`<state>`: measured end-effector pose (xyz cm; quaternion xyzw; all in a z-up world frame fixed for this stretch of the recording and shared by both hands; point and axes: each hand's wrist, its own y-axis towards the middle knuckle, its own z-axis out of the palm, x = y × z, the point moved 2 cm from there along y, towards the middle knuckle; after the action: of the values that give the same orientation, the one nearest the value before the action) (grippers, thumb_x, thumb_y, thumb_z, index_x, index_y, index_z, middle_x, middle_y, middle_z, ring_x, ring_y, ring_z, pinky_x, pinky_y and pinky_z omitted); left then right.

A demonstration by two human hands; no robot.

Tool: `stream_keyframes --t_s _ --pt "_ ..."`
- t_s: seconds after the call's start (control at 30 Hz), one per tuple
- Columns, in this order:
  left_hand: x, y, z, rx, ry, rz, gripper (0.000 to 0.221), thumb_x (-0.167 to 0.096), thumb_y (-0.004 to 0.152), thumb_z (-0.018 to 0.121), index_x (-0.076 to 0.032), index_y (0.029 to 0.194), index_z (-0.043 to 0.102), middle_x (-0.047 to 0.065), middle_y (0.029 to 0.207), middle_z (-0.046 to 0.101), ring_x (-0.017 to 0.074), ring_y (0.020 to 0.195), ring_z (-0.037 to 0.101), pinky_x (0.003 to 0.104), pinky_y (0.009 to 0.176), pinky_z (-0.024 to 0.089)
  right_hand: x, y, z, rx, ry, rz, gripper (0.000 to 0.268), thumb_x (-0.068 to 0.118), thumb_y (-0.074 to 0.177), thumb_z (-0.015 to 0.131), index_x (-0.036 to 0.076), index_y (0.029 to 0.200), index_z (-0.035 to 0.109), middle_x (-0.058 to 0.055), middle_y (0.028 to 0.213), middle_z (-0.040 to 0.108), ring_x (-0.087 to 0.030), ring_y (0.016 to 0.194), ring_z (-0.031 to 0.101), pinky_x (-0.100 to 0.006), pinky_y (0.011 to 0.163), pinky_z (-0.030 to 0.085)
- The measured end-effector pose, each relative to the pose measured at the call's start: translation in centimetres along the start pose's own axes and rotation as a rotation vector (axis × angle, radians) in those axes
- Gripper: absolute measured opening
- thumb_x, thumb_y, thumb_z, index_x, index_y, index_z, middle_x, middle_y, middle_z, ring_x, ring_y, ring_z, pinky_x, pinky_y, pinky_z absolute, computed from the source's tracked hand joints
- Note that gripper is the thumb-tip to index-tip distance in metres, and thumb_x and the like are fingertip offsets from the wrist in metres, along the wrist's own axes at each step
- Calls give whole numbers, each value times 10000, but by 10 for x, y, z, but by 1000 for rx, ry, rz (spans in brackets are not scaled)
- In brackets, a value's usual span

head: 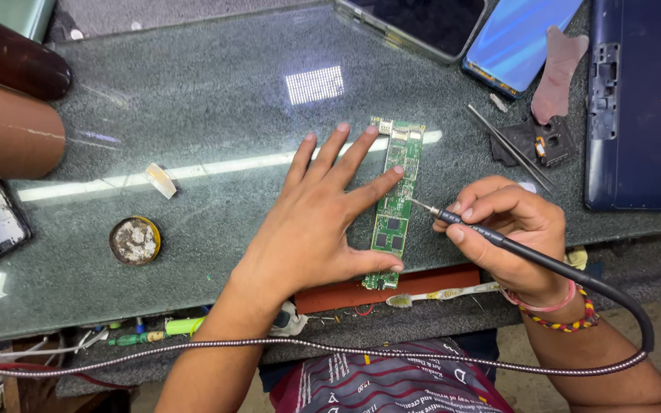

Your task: The person uses a soldering iron to apply heat to various points on a green circuit board. They hold the board steady with one hand while carefully moving the soldering iron tip across different components and pads.

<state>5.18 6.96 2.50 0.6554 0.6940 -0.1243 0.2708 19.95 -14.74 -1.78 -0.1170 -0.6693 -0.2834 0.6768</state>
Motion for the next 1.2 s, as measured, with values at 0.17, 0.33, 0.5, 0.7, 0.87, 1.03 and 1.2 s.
stream_keyframes --t_s 0.17,0.33,0.5,0.7,0.87,1.03,1.2 --pt "-2 -4 6 -34 43 -52 938 -703 645 810 -182 1405 636 223 1599 376 464 1505 280 608 1239 161 5 2 0 47 -97 47 133 -113 891 728 -29 971 663 -145 1077 661 -184 932 732 -311 920 638" --pt "0 -8 8 -61 41 -95 960 -729 633 806 -179 1403 639 234 1586 382 456 1501 288 606 1239 164 12 7 0 113 -329 -6 165 -68 798 801 -6 895 683 -136 1014 709 -172 928 743 -264 845 619" --pt "2 -9 10 -72 59 -89 952 -718 644 806 -169 1404 639 233 1590 388 447 1506 307 595 1252 178 17 3 8 89 -482 -55 181 -44 760 826 13 870 694 -121 986 721 -164 892 751 -250 797 621" --pt "3 -14 12 -97 42 -95 940 -709 673 816 -152 1408 638 231 1593 387 440 1505 321 583 1261 193 19 0 17 103 -557 -154 189 -41 779 817 32 890 683 -112 1001 702 -187 931 753 -245 773 629" --pt "3 -14 12 -114 19 -101 933 -695 666 824 -107 1368 649 243 1593 382 440 1509 322 580 1263 197 19 -2 20 119 -611 -205 216 -39 765 828 50 889 675 -95 976 683 -212 933 747 -280 792 623" --pt "3 -16 12 -120 8 -104 924 -672 674 837 -84 1361 650 235 1596 387 425 1519 323 578 1267 201 17 0 22 124 -603 -223 234 -47 757 835 53 888 669 -84 966 674 -220 938 749 -308 824 634" --pt "3 -15 12 -100 4 -120 928 -669 661 838 -81 1353 647 238 1589 391 425 1511 328 581 1261 203 17 0 21 150 -601 -220 238 -46 751 835 50 891 669 -84 966 679 -228 949 750 -317 828 638"
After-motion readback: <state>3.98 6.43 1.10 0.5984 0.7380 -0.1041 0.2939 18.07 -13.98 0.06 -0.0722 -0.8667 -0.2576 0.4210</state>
